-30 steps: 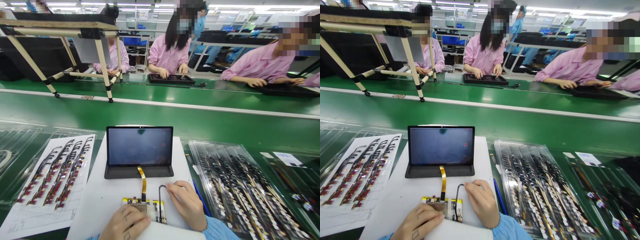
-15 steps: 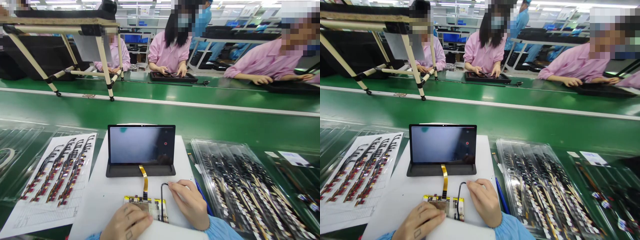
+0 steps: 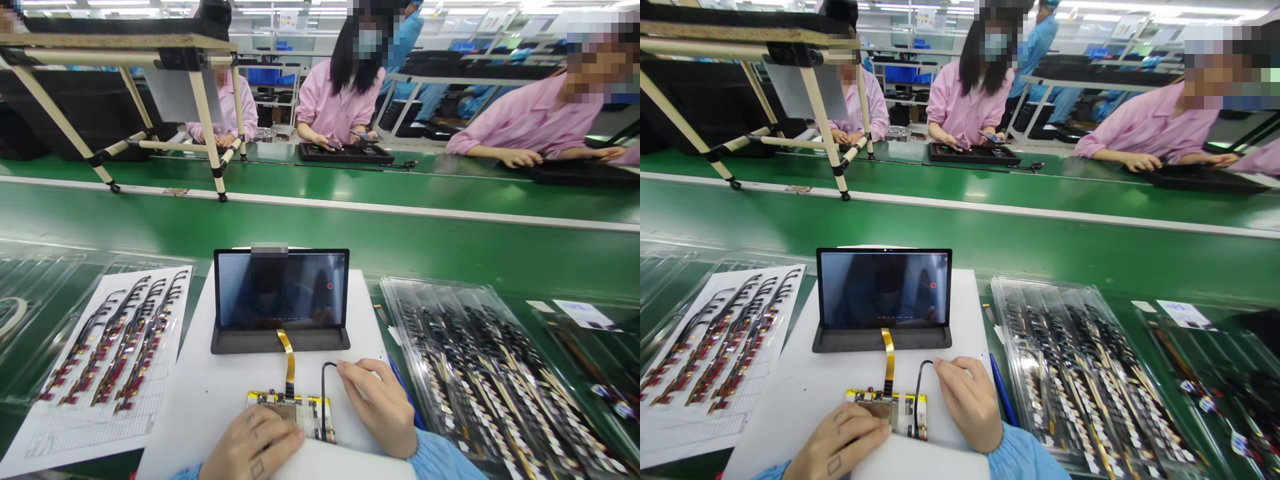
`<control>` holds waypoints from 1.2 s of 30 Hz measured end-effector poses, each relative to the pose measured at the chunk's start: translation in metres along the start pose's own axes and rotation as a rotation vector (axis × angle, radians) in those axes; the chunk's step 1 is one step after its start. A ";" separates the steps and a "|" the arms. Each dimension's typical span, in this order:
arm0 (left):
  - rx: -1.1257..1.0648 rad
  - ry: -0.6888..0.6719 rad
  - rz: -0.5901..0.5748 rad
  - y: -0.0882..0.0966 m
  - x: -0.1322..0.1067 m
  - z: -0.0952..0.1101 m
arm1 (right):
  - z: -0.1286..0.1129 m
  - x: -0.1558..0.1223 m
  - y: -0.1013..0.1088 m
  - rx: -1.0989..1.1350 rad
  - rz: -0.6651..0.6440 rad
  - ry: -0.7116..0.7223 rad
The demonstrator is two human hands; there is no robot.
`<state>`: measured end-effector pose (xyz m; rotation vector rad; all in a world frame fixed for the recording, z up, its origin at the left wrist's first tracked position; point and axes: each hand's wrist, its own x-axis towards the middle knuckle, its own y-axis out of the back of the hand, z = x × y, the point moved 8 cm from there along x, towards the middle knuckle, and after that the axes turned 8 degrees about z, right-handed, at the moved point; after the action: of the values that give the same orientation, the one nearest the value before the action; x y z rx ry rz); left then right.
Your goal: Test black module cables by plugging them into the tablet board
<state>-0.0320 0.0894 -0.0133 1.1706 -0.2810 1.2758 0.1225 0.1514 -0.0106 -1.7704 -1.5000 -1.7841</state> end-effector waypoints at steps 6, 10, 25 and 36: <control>-0.016 0.009 -0.003 0.000 -0.001 -0.001 | 0.001 -0.001 0.000 0.003 -0.005 -0.007; -0.020 0.013 -0.002 0.000 -0.001 -0.002 | 0.001 -0.002 -0.001 -0.003 -0.001 0.001; 0.013 -0.014 -0.022 -0.001 0.000 -0.001 | -0.002 0.000 0.003 -0.019 0.025 0.015; 0.002 -0.019 -0.012 -0.002 0.000 0.001 | -0.017 -0.004 0.015 -0.273 -0.057 0.266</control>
<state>-0.0301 0.0889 -0.0137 1.1854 -0.2862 1.2553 0.1235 0.1298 -0.0026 -1.5314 -1.2628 -2.2408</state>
